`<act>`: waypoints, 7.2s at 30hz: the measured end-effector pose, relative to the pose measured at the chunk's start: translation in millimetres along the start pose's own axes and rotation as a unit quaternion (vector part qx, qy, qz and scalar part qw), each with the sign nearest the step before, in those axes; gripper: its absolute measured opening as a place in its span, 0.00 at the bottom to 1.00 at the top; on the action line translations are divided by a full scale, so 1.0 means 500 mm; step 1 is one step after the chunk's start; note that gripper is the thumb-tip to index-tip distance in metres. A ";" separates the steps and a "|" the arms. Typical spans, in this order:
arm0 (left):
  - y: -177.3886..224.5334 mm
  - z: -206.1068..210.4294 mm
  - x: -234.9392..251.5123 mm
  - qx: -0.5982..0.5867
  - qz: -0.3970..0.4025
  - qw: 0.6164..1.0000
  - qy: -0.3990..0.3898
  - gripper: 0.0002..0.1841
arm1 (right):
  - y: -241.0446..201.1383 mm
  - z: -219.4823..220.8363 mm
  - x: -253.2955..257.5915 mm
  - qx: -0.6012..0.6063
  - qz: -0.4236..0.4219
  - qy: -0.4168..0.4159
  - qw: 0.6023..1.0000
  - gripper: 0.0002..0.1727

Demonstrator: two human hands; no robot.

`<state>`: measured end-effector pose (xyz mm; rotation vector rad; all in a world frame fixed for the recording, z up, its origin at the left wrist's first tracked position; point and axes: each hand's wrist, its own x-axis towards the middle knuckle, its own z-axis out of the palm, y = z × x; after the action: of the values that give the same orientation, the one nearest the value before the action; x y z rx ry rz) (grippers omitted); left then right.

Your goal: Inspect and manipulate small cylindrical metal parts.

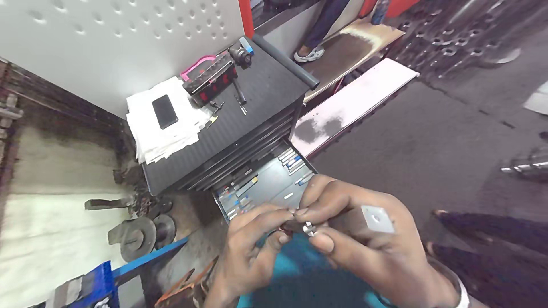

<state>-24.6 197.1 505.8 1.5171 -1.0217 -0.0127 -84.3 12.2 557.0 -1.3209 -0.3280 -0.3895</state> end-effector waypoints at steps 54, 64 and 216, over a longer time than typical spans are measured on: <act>-0.021 -0.038 0.008 0.003 -0.068 0.998 0.019 0.27 | 0.081 -0.081 0.021 -0.199 -0.023 -0.049 0.978 0.16; -0.078 -0.024 0.019 0.029 -0.063 0.998 -0.011 0.24 | 0.131 -0.085 -0.018 -0.169 0.020 -0.005 0.985 0.14; -0.106 -0.016 -0.003 -0.142 0.005 0.986 -0.089 0.11 | 0.036 -0.038 0.011 -0.237 -0.106 -0.156 0.953 0.11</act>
<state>9.4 197.1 464.6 1.2653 -1.1174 -0.2801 -71.0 -3.3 539.8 -1.8330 -0.6749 -0.4580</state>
